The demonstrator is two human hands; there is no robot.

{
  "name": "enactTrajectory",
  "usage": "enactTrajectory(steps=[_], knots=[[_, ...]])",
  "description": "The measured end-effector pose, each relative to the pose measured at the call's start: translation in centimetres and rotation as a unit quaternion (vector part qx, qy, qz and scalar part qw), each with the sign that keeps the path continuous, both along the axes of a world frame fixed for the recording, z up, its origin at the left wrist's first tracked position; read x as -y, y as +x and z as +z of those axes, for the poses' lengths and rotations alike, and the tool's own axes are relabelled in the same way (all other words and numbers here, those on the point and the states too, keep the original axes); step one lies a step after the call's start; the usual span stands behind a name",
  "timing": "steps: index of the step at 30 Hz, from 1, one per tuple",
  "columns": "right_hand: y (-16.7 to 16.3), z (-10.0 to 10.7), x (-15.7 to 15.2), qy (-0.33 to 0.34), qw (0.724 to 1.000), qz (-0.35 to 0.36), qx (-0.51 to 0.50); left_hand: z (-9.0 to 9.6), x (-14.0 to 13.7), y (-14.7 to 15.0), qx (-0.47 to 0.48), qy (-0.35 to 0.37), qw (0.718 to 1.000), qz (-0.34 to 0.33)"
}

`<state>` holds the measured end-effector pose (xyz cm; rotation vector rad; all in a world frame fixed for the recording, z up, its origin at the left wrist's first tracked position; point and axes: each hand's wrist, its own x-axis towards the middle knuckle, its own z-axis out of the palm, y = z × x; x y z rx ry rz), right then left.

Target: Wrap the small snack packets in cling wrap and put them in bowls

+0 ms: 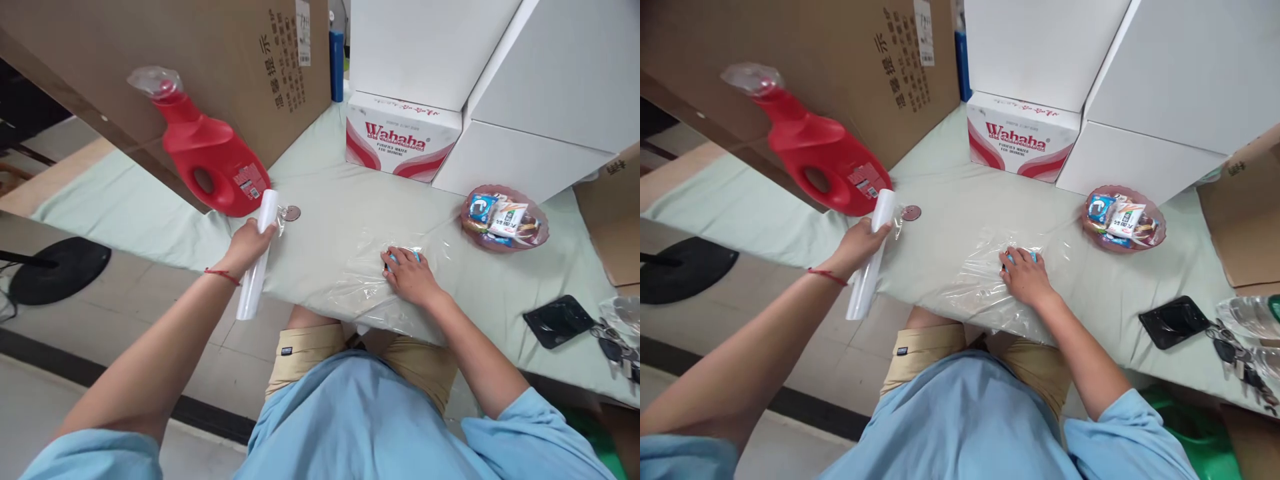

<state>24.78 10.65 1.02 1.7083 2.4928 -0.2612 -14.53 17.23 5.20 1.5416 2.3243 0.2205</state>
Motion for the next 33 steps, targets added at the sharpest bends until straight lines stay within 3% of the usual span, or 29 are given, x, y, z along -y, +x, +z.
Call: enactTrajectory(steps=[3, 9, 18, 22, 25, 29, 33], knots=[[0.1, -0.2, 0.0, 0.008, 1.0, 0.0, -0.005, -0.9, -1.2, -2.3, 0.022, 0.015, 1.0, 0.008], [0.3, -0.5, 0.0, 0.018, 1.0, 0.002, 0.001, -2.3, -2.7, -3.5, -0.094, -0.016, 0.995, -0.015], [-0.2, -0.5, 0.4, 0.029, 1.0, -0.006, 0.007, -3.4, -1.4, -2.0, -0.156, 0.123, 0.979, -0.044], [-0.2, 0.2, 0.2, 0.004, 1.0, -0.01, 0.002, -2.2, 1.0, 1.4, -0.109, 0.222, 0.963, -0.107], [0.1, 0.8, 0.0, -0.022, 1.0, -0.017, -0.014, -1.7, 3.5, 5.8, -0.041, 0.24, 0.951, -0.19], [0.7, 1.3, 0.0, -0.039, 0.998, -0.03, -0.04, -2.2, 6.6, 12.5, 0.025, 0.219, 0.918, -0.329], [1.5, 1.1, 0.2, -0.026, 0.997, -0.031, -0.064, -3.9, 7.0, 17.4, 0.055, 0.184, 0.869, -0.456]])
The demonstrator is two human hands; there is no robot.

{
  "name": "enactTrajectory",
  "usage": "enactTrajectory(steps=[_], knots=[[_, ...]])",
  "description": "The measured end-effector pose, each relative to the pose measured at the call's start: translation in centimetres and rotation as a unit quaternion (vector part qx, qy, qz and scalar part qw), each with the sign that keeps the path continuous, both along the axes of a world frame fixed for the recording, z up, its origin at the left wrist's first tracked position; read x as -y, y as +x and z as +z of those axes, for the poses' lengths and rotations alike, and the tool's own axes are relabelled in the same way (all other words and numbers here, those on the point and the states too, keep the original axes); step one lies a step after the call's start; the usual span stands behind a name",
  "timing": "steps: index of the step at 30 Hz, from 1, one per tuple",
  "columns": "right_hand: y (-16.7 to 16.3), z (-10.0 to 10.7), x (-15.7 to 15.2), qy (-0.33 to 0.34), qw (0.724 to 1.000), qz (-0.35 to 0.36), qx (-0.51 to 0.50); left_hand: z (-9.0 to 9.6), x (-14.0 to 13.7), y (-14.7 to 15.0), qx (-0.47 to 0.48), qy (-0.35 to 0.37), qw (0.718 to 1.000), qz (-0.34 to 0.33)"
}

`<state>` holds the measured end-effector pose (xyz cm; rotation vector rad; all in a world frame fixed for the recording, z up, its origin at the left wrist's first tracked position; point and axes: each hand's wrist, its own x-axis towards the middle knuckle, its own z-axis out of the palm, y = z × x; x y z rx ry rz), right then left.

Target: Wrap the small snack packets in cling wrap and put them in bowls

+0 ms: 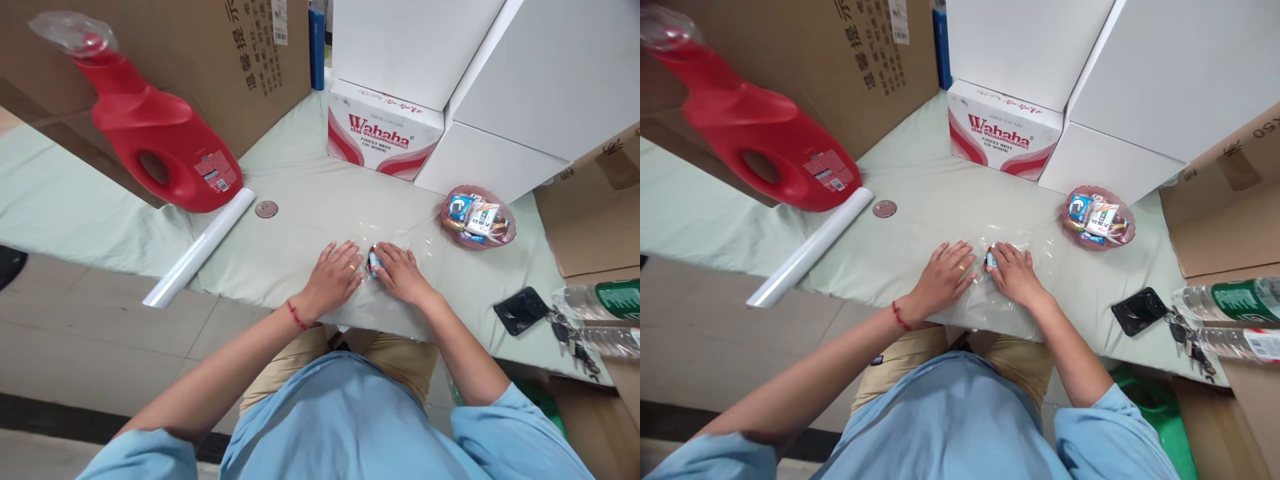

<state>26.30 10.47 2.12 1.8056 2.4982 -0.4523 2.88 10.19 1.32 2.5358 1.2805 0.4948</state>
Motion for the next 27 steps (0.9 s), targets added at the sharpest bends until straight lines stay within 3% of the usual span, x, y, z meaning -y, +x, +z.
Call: enactTrajectory(steps=[5, 12, 18, 23, 25, 27], knots=[[1.2, -0.7, 0.6, 0.032, 0.999, 0.001, -0.006, -1.8, -1.6, 0.7, -0.054, -0.071, 0.996, 0.016], [1.5, -2.0, 1.3, 0.062, 0.997, -0.03, -0.037, -2.3, -1.1, -4.4, -0.034, -0.119, 0.992, 0.037], [1.5, -2.9, 1.5, 0.092, 0.994, -0.031, -0.052, -3.0, 0.1, -8.7, 0.072, -0.107, 0.988, 0.079], [1.6, -3.2, 1.4, 0.11, 0.991, -0.024, -0.074, -0.4, -1.9, -8.6, 0.204, -0.045, 0.964, 0.165], [1.5, -3.3, 1.4, 0.113, 0.991, -0.028, -0.072, 1.1, -3.3, -7.1, 0.228, -0.022, 0.963, 0.142], [1.5, -3.4, 1.4, 0.117, 0.99, -0.03, -0.068, 2.4, -4.6, -4.9, 0.233, -0.009, 0.97, 0.07]])
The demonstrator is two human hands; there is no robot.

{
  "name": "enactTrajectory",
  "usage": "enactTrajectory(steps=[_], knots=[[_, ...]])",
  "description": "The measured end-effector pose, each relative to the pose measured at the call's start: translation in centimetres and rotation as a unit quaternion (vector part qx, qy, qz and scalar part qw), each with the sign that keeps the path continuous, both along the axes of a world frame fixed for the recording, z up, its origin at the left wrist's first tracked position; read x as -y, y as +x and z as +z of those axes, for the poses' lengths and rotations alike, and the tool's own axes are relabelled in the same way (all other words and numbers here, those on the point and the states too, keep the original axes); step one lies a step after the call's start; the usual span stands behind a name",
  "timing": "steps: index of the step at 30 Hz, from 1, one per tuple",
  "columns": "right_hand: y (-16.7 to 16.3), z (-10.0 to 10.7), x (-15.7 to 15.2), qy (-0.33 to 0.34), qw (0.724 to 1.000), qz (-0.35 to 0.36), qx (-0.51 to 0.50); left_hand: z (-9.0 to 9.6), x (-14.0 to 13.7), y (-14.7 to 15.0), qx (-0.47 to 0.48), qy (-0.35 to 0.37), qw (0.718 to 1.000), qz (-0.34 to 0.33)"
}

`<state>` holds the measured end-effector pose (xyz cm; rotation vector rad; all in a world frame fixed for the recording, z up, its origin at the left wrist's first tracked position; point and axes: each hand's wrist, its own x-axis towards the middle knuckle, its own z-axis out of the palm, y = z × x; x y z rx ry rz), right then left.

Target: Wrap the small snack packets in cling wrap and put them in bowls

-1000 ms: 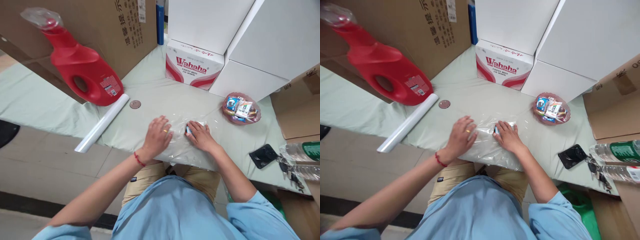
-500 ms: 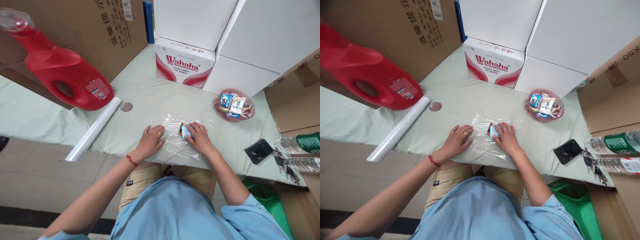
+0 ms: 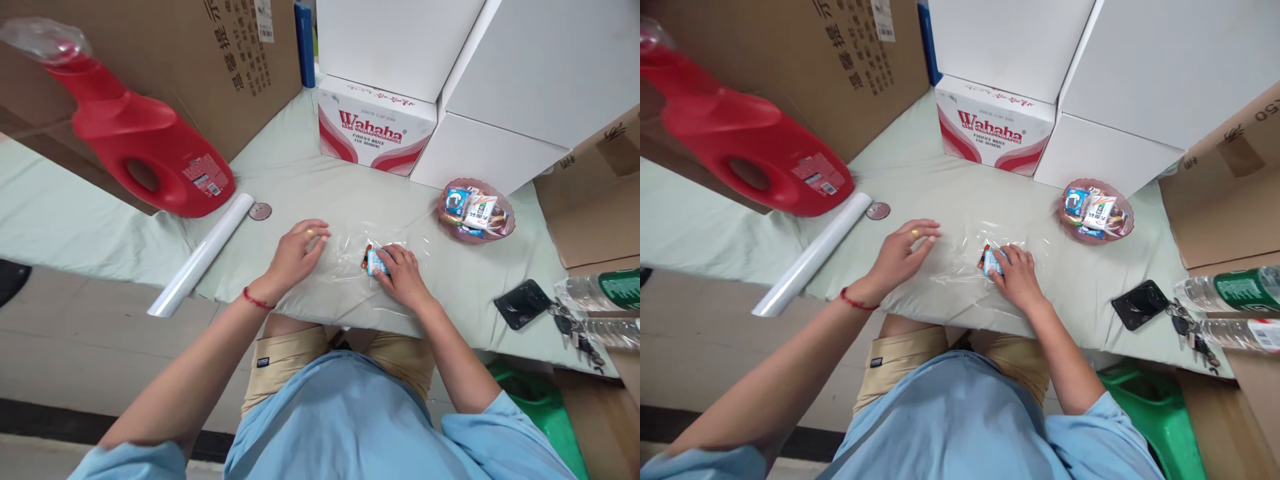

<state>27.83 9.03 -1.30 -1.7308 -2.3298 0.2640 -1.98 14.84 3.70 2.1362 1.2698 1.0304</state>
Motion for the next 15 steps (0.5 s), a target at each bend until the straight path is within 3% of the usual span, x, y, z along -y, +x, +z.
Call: enactTrajectory(steps=[3, 5, 7, 9, 12, 15], knots=[[0.0, -0.3, -0.1, 0.005, 1.0, 0.001, 0.008, 0.7, -1.4, 3.7, -0.063, 0.015, 0.987, -0.144], [0.1, -0.7, -0.1, 0.01, 1.0, -0.002, 0.016, 0.4, -1.6, 5.4, -0.117, 0.01, 0.979, -0.168], [0.1, -1.1, -0.1, 0.017, 1.0, -0.007, 0.022, -0.4, -1.0, 6.1, -0.125, -0.001, 0.987, -0.103], [0.0, -1.5, -0.1, 0.023, 0.999, -0.011, 0.022, -1.4, 0.1, 5.8, -0.095, -0.018, 0.995, 0.022], [-0.2, -1.9, 0.1, 0.032, 0.999, -0.013, 0.013, -2.7, 2.3, 4.5, -0.083, -0.09, 0.974, 0.191], [-0.1, -1.9, 0.1, 0.038, 0.999, -0.003, -0.001, -3.1, 4.0, 3.7, -0.133, -0.223, 0.939, 0.227]])
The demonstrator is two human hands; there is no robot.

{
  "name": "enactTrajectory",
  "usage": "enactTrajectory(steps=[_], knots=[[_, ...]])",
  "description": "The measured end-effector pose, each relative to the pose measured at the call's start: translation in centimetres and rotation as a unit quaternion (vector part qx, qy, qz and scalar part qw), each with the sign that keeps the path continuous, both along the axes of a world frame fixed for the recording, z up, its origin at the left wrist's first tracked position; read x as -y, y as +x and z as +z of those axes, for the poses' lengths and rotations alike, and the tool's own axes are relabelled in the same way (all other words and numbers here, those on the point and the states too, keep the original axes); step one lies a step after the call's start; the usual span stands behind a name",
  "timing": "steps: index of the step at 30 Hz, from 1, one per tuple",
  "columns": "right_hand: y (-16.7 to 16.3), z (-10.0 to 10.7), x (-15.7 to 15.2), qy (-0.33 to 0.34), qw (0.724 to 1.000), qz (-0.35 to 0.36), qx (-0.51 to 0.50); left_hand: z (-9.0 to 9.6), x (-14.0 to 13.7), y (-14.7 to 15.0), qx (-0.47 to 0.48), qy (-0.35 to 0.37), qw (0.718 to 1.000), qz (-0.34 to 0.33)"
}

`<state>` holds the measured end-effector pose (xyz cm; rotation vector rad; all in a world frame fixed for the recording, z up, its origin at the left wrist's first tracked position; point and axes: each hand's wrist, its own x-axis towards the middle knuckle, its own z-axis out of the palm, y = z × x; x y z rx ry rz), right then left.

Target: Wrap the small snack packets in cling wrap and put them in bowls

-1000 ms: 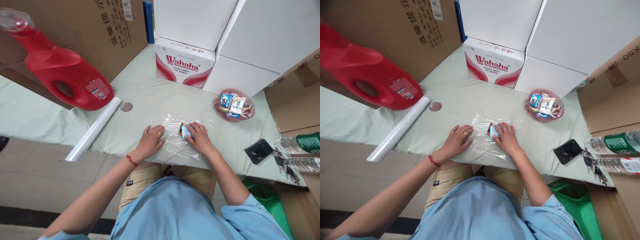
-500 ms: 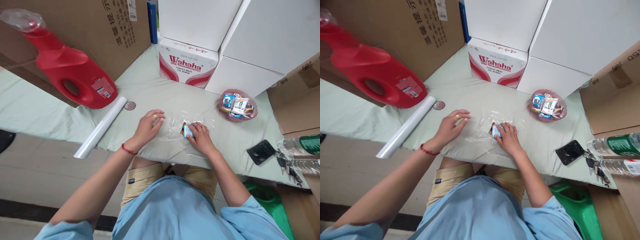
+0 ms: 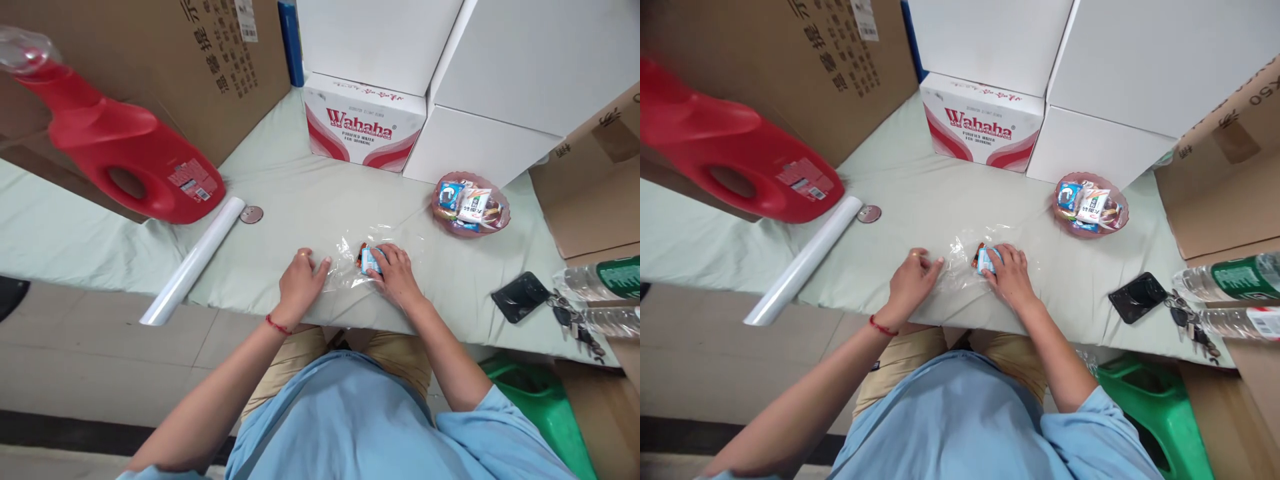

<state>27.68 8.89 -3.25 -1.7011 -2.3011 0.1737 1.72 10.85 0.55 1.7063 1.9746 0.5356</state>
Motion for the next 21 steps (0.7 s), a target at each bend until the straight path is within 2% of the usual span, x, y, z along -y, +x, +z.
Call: enactTrajectory(steps=[2, 4, 9, 14, 16, 21], knots=[[0.1, 0.1, 0.0, 0.003, 1.0, 0.007, -0.005, 0.3, 0.6, 0.0, -0.004, -0.076, 0.997, -0.022], [0.1, 0.2, 0.0, 0.004, 1.0, 0.01, -0.006, 0.8, 0.7, 0.2, 0.017, -0.109, 0.993, -0.049], [0.0, 0.4, 0.1, -0.003, 1.0, 0.011, 0.0, 2.0, 0.5, 0.9, 0.113, -0.1, 0.987, -0.059], [-0.1, 0.1, 0.1, 0.004, 1.0, -0.004, -0.009, 1.8, 0.8, 1.8, 0.098, -0.102, 0.982, -0.126], [-0.1, 0.0, 0.1, 0.005, 1.0, -0.008, -0.009, 1.4, 0.9, 1.7, 0.098, -0.087, 0.984, -0.12], [-0.1, 0.0, 0.1, 0.006, 1.0, -0.008, 0.005, 0.7, 1.2, -0.2, 0.074, -0.038, 0.996, -0.041]])
